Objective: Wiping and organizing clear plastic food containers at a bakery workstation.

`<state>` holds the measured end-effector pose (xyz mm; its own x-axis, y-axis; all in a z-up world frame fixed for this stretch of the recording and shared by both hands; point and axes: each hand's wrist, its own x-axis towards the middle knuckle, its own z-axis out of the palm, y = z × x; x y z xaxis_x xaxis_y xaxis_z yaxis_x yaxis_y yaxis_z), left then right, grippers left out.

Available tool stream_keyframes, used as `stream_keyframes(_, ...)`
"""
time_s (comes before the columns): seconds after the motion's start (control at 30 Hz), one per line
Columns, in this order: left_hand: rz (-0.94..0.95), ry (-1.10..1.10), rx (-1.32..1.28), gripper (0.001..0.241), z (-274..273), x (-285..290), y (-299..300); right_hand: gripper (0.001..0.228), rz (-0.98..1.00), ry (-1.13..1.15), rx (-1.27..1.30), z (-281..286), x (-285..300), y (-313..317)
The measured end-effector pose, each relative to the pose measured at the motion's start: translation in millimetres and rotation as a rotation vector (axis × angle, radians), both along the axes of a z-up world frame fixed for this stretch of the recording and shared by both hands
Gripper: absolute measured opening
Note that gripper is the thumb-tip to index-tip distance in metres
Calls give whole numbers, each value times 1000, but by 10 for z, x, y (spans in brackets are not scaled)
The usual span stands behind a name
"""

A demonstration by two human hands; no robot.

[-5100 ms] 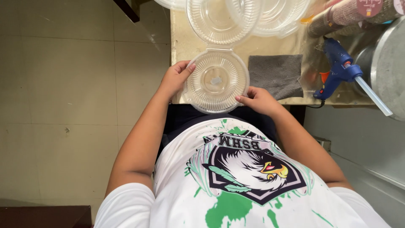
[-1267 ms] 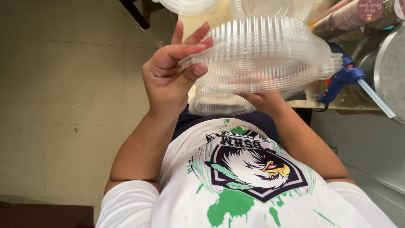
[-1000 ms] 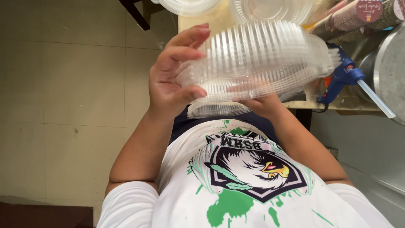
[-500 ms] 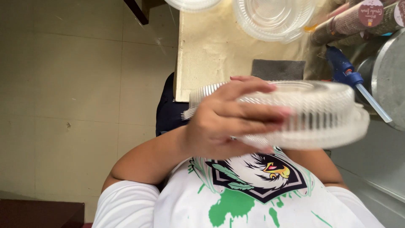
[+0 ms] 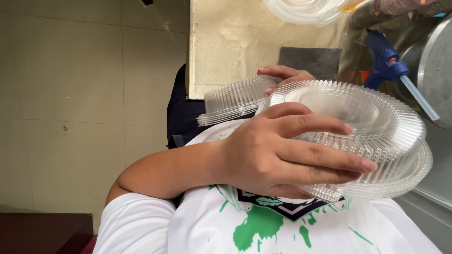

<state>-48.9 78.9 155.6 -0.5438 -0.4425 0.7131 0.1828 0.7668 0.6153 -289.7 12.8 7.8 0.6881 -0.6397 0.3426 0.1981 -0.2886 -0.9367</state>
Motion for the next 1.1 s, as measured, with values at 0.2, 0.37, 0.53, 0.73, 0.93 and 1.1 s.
stream_keyframes(0.2, 6, 24, 36, 40, -42, -32, 25, 31, 40, -127, -151, -22, 22, -32)
stream_keyframes(0.37, 29, 0, 17, 35, 6, -16, 9, 33, 45, -61, -101, -43, -6, -18)
stream_keyframes(0.53, 46, 4, 19, 29, 28, -30, 18, 33, 8, -50, -124, -55, -16, -10)
stream_keyframes(0.73, 54, 2, -25, 26, 12, -21, 14, 35, 19, -19, -62, -23, -16, 19)
stream_keyframes(0.93, 112, 20, -1, 16, 82, 5, 18, 36, 25, -28, -181, 308, 172, 182)
stream_keyframes(1.1, 105, 34, 13, 20, 65, 77, -92, 47, -216, 3, -9, 291, 118, 415)
